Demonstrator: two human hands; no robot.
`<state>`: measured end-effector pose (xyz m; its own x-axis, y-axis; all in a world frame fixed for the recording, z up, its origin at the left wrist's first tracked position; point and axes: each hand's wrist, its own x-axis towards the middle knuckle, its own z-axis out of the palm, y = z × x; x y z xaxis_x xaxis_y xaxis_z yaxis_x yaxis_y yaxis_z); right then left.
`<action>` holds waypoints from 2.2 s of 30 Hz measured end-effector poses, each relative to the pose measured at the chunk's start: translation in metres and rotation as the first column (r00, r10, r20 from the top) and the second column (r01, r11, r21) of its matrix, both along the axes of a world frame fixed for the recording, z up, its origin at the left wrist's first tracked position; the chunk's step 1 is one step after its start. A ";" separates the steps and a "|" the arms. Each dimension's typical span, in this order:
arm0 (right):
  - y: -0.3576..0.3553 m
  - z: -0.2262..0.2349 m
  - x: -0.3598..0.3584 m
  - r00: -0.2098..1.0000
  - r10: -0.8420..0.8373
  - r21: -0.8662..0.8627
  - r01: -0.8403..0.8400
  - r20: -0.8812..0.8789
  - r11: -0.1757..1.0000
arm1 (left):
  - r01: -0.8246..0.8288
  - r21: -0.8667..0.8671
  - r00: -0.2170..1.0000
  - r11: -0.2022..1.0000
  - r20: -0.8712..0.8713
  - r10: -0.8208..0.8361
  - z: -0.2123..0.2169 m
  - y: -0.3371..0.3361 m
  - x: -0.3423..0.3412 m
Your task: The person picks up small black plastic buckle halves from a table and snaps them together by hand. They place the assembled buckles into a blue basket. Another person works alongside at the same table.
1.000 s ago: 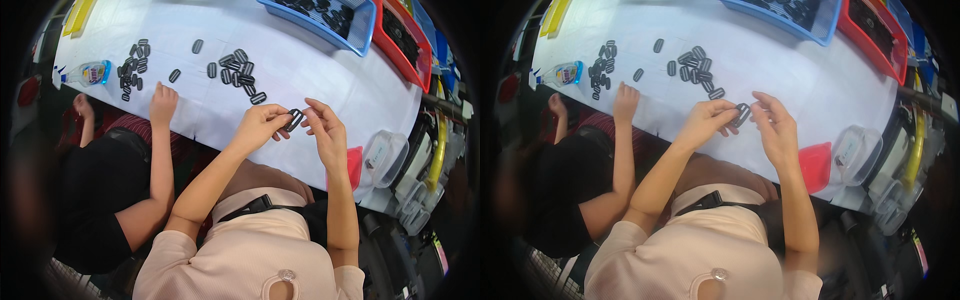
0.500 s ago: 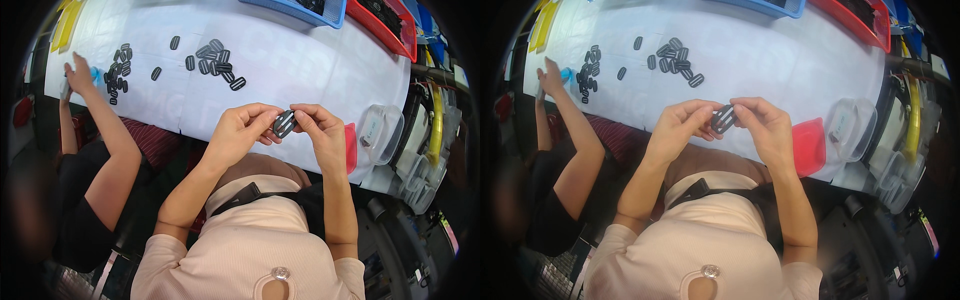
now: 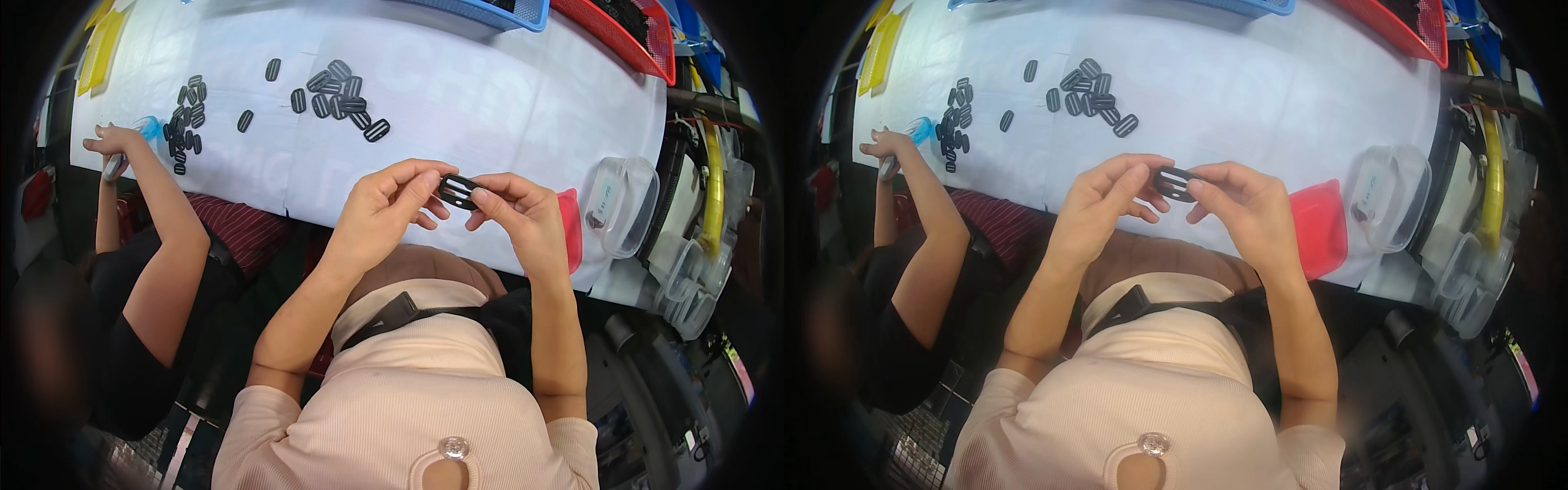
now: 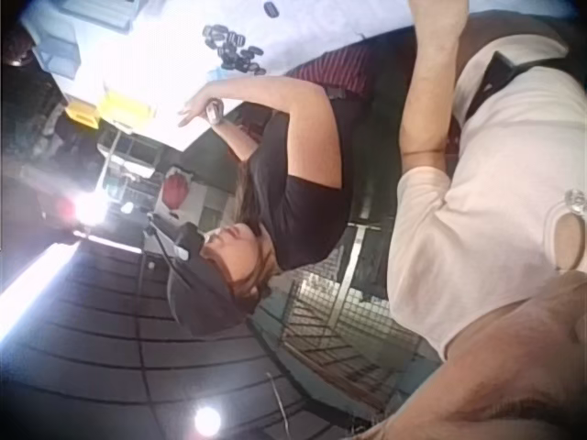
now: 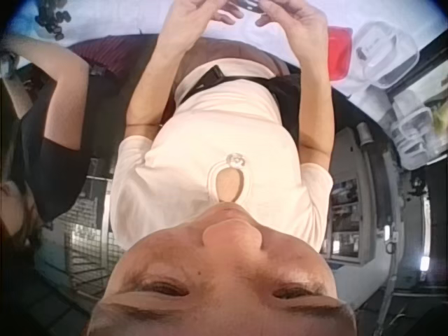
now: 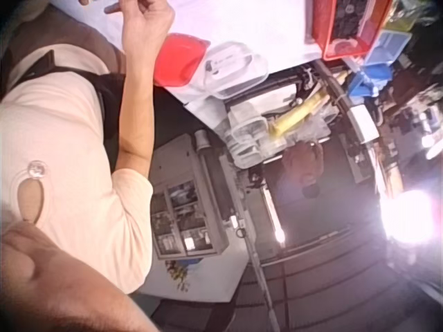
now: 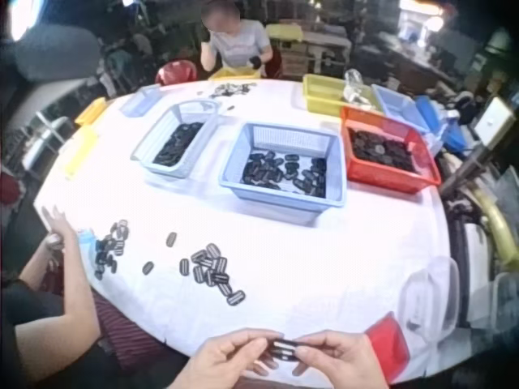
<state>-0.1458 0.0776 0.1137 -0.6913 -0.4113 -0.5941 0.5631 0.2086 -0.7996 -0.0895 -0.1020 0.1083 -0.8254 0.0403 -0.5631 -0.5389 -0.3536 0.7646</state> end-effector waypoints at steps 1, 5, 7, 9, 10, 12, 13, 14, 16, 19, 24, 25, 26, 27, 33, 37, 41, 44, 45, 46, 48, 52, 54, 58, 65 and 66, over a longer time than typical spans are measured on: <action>-0.001 0.002 0.000 0.998 -0.033 -0.025 0.034 0.049 0.999 | -0.003 -0.016 1.000 1.000 -0.014 0.003 -0.002 0.001 0.001; -0.001 0.005 0.000 0.976 -0.101 -0.086 0.119 0.195 0.989 | -0.019 -0.058 0.999 0.998 -0.043 0.016 -0.008 0.002 0.003; -0.001 0.004 0.000 0.970 -0.098 -0.100 0.123 0.223 0.987 | -0.028 -0.056 0.999 0.998 -0.038 0.026 -0.010 0.000 0.003; 0.000 0.003 0.000 0.969 -0.087 -0.112 0.115 0.233 0.987 | -0.039 -0.044 0.999 0.998 -0.027 0.038 -0.011 -0.001 0.003; -0.001 0.004 -0.001 0.969 -0.083 -0.116 0.112 0.234 0.987 | -0.046 -0.032 0.999 0.998 -0.026 0.045 -0.011 -0.002 0.003; -0.002 0.005 -0.002 0.969 -0.075 -0.124 0.106 0.236 0.987 | -0.060 -0.008 0.998 0.998 -0.023 0.059 -0.013 -0.003 0.003; -0.003 0.005 -0.002 0.969 -0.075 -0.125 0.107 0.235 0.986 | -0.061 -0.009 0.998 0.998 -0.022 0.061 -0.013 -0.004 0.003; -0.003 0.004 -0.002 0.969 -0.076 -0.126 0.108 0.234 0.986 | -0.063 -0.011 0.998 0.998 -0.021 0.063 -0.013 -0.004 0.003; -0.004 0.003 -0.002 0.969 -0.075 -0.124 0.107 0.236 0.987 | -0.065 -0.016 0.998 0.998 -0.016 0.064 -0.013 -0.005 0.003; -0.006 0.002 -0.003 0.965 -0.074 -0.122 0.107 0.250 0.987 | -0.070 -0.031 0.998 0.997 -0.011 0.069 -0.014 -0.005 0.002; -0.012 0.001 0.000 0.975 -0.078 -0.092 0.099 0.208 0.991 | -0.106 -0.071 0.994 0.992 -0.019 0.105 -0.014 -0.002 0.000; -0.014 -0.001 0.001 0.977 -0.097 -0.079 0.114 0.187 0.990 | -0.102 -0.074 0.995 0.992 -0.013 0.101 -0.014 -0.001 0.001; -0.017 -0.004 0.003 0.979 -0.116 -0.065 0.128 0.167 0.990 | -0.099 -0.076 0.995 0.992 -0.007 0.098 -0.013 0.000 0.001; -0.018 -0.006 0.003 0.980 -0.133 -0.052 0.142 0.146 0.988 | -0.095 -0.079 0.995 0.992 -0.001 0.096 -0.013 0.001 0.002; -0.029 -0.013 -0.001 0.988 -0.085 0.148 0.066 0.127 0.987 | -0.132 -0.109 0.991 0.985 -0.003 0.132 -0.020 0.008 0.008; -0.030 -0.035 0.002 0.996 -0.043 0.013 0.042 0.074 0.999 | -0.115 -0.112 0.993 0.987 0.005 0.117 -0.044 0.001 0.008; -0.025 -0.061 -0.023 0.994 0.095 0.127 -0.101 0.056 0.987 | 0.033 -0.186 0.994 0.982 0.105 -0.014 -0.081 -0.019 -0.004; -0.036 -0.065 -0.070 0.996 0.023 0.144 -0.011 -0.084 0.990 | 0.005 -0.613 1.000 0.790 0.009 0.000 -0.125 -0.049 -0.026; -0.043 -0.059 -0.087 0.986 -0.061 0.066 0.072 -0.155 0.995 | -0.089 -0.757 0.995 0.647 -0.101 0.019 -0.141 -0.063 -0.031; -0.050 -0.049 -0.103 0.970 -0.135 0.000 0.138 -0.200 0.990 | -0.110 -0.813 0.993 0.571 -0.110 0.035 -0.155 -0.078 -0.039; -0.064 -0.031 -0.129 0.932 -0.241 -0.020 0.245 -0.270 0.969 | -0.155 -0.921 0.988 0.357 -0.143 0.061 -0.174 -0.101 -0.051; -0.068 -0.041 -0.141 0.940 -0.175 0.083 0.207 -0.294 0.975 | -0.130 -0.986 0.988 0.102 -0.121 0.090 -0.188 -0.122 -0.084; -0.060 -0.057 -0.131 0.961 -0.110 0.123 0.145 -0.253 0.982 | -0.071 -0.996 0.997 0.045 -0.069 0.046 -0.188 -0.122 -0.093; -0.046 -0.081 -0.095 0.985 0.006 0.197 0.029 -0.175 0.980 | -0.082 -0.991 0.996 0.101 -0.084 -0.020 -0.190 -0.128 -0.102; -0.041 -0.064 -0.055 0.979 0.090 0.199 -0.053 -0.181 0.979 | -0.166 -0.529 0.985 0.832 -0.131 0.113 -0.135 -0.082 -0.094; -0.043 -0.055 -0.053 0.986 0.058 0.197 -0.026 -0.157 0.980 | -0.150 -0.346 0.988 0.926 -0.085 0.129 -0.116 -0.069 -0.088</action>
